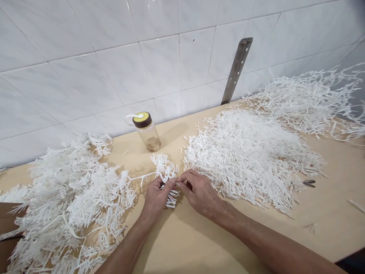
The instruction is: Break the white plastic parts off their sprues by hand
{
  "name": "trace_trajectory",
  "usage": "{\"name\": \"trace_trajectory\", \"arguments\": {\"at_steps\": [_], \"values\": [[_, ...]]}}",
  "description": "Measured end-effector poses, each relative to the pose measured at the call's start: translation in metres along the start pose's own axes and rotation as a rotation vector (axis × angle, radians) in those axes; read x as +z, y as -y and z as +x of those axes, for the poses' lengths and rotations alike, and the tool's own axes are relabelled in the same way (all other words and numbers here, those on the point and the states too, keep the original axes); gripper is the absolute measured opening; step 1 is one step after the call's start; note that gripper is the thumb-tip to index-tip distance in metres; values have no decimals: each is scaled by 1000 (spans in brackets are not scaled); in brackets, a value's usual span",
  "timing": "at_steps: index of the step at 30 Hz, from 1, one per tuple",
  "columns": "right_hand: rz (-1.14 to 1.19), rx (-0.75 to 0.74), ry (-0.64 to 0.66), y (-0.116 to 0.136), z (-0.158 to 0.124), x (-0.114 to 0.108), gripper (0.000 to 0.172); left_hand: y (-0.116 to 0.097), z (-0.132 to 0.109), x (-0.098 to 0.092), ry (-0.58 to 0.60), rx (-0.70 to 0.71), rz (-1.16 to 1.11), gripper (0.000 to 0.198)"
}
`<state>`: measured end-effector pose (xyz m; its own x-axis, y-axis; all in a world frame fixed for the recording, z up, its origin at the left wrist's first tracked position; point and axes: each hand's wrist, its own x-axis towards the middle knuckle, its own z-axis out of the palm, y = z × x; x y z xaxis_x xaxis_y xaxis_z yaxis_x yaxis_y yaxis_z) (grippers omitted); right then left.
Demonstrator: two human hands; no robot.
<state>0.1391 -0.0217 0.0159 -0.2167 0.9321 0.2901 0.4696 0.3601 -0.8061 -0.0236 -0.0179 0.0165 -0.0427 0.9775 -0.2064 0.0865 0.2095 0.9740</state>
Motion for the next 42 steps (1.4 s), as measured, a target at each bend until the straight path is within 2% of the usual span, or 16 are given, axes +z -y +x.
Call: {"name": "trace_trajectory", "arguments": {"at_steps": [4, 8, 16, 25, 30, 38, 42], "values": [[-5, 24, 12, 1, 0, 0, 13, -5, -2, 0, 14, -47, -66, 40], [9, -18, 15, 0, 0, 0, 13, -7, -2, -1, 63, -90, -112, 41], [43, -70, -21, -1, -1, 1, 11, -2, 0, -3, 106, -62, -117, 41], [-80, -234, 15, 0, -4, 2, 13, -8, -1, -2, 134, -103, -223, 39], [-136, -237, -7, 1, -3, 1, 16, -9, -2, -2, 106, -120, -162, 41], [-240, -313, 23, -1, -3, 4, 15, -7, -1, -4, 155, -96, -139, 39], [-271, -302, 41, -1, -2, 6, 15, -8, -1, -2, 174, -99, -149, 39]]}}
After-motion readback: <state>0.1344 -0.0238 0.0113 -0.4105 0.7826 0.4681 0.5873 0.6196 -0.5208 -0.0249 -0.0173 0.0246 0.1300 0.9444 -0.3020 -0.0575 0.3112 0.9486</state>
